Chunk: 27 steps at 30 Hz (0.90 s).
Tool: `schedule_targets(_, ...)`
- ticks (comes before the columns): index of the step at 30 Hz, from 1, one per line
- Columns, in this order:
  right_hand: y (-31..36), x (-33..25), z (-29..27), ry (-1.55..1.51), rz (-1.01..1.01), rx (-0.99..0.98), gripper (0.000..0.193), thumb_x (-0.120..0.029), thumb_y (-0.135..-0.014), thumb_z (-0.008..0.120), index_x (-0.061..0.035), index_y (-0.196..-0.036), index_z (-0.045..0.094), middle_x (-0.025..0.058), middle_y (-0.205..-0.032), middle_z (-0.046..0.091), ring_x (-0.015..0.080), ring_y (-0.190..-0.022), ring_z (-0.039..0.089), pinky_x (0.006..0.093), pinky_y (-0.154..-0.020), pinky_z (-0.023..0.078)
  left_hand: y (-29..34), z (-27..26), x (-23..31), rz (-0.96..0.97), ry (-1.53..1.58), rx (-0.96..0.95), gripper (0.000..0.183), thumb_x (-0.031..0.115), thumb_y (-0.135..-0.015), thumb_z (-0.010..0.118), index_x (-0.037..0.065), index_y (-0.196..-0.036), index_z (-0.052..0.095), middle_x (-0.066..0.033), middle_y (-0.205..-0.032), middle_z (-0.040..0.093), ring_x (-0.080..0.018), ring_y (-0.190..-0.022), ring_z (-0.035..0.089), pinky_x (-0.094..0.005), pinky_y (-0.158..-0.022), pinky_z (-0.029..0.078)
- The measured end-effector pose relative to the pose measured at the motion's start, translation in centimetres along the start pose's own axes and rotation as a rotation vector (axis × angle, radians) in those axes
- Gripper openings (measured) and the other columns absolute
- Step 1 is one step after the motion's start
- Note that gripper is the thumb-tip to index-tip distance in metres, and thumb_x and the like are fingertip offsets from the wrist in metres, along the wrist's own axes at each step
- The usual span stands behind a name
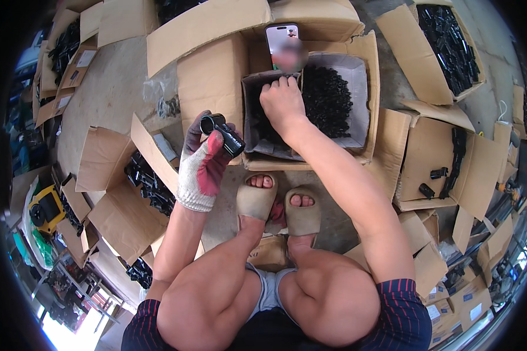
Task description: The person, sitting on the floor, picks up black metal hardware components from various open cardboard boxes, handles them with a gloved left hand and bare right hand to pick out small screws from a central box, and places the components into separate boxes.
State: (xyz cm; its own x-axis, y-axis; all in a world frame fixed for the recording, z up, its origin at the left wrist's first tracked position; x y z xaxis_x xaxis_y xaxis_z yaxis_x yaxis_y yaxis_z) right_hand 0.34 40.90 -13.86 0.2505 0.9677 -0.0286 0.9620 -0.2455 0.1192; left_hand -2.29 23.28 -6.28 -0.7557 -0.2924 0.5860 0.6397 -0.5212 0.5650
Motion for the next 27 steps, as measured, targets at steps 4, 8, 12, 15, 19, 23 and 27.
schedule_targets(4, 0.1, -0.2, -0.2, 0.064, 0.026, -0.010, 0.014, -0.010, -0.087, 0.066, -0.0064, -0.097, 0.073, 0.0108, -0.098, 0.073, 0.0262, -0.101, 0.067, 0.0377, -0.090, 0.046, 0.1, -0.6, -0.4, -0.036, -0.052, -0.012, 0.056, 0.001, -0.090, 0.076, 0.014, -0.141, 0.055, -0.0108, -0.128, 0.064, -0.0320, -0.118, 0.067, -0.0490, -0.102, 0.059)
schedule_targets(8, 0.5, 0.2, -0.4, 0.011, 0.032, 0.015, 0.011, -0.009, -0.087, 0.066, -0.0056, -0.095, 0.072, 0.0112, -0.098, 0.073, 0.0271, -0.099, 0.067, 0.0381, -0.087, 0.048, 0.0, -0.4, -0.2, -0.007, -0.066, -0.037, 0.059, 0.000, -0.090, 0.076, 0.015, -0.142, 0.054, -0.0123, -0.128, 0.065, -0.0329, -0.117, 0.067, -0.0479, -0.101, 0.060)
schedule_targets(12, 2.2, 0.5, -3.6, -0.313, 0.065, 0.220, 0.006, -0.008, -0.089, 0.067, -0.0037, -0.092, 0.070, 0.0112, -0.092, 0.073, 0.0269, -0.092, 0.068, 0.0406, -0.081, 0.053, -0.1, -0.7, -0.2, -0.016, -0.092, -0.028, 0.063, 0.000, -0.087, 0.078, 0.014, -0.144, 0.054, -0.0161, -0.127, 0.066, -0.0339, -0.116, 0.068, -0.0464, -0.101, 0.058)
schedule_targets(15, 5.0, 0.7, -8.7, -0.975, 0.223, 0.262, 0.009, -0.007, -0.091, 0.071, -0.0008, -0.097, 0.070, 0.0101, -0.086, 0.073, 0.0242, -0.083, 0.070, 0.0375, -0.073, 0.055, -0.1, -0.7, 0.1, -0.012, -0.121, -0.030, 0.066, -0.001, -0.085, 0.079, 0.013, -0.145, 0.053, -0.0181, -0.126, 0.067, -0.0338, -0.116, 0.069, -0.0455, -0.101, 0.057)
schedule_targets(19, 8.1, 1.3, -10.5, -1.487, 0.301, 0.254, 0.014, -0.006, -0.092, 0.076, -0.0016, -0.105, 0.074, 0.0101, -0.088, 0.075, 0.0162, -0.078, 0.070, 0.0281, -0.071, 0.053, -0.1, 0.2, -0.4, -0.019, -0.132, -0.077, 0.069, -0.005, -0.083, 0.079, 0.011, -0.145, 0.054, -0.0181, -0.127, 0.067, -0.0324, -0.117, 0.069, -0.0426, -0.101, 0.057)
schedule_targets(23, 8.7, 1.0, -11.6, -1.404, 0.261, 0.229, 0.011, -0.006, -0.091, 0.077, -0.0003, -0.101, 0.075, 0.0085, -0.089, 0.076, 0.0162, -0.076, 0.069, 0.0292, -0.071, 0.054, 0.3, 1.0, -0.5, 0.022, -0.230, -0.103, 0.064, -0.010, -0.080, 0.080, 0.002, -0.139, 0.056, -0.0154, -0.122, 0.069, -0.0225, -0.108, 0.070, -0.0344, -0.094, 0.060)
schedule_targets(27, 9.3, 0.9, -10.9, -1.475, 0.290, 0.253, 0.011, -0.004, -0.088, 0.079, -0.0022, -0.099, 0.076, 0.0074, -0.091, 0.075, 0.0169, -0.081, 0.068, 0.0289, -0.074, 0.052, 1.0, 2.5, 0.0, 0.035, -0.324, -0.137, 0.064, -0.012, -0.079, 0.080, -0.001, -0.138, 0.057, -0.0150, -0.122, 0.070, -0.0196, -0.106, 0.070, -0.0337, -0.090, 0.061)
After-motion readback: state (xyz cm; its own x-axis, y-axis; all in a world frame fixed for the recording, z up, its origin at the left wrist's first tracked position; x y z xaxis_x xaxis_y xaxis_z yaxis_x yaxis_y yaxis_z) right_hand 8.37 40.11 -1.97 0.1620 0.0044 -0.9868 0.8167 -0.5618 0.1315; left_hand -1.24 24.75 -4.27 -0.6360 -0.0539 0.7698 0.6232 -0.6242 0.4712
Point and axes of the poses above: each hand's wrist, its own y-axis away from the middle knuckle, its own z-axis out of the palm, x = y × z, the point moved 7 cm from there along -y, towards the middle knuckle
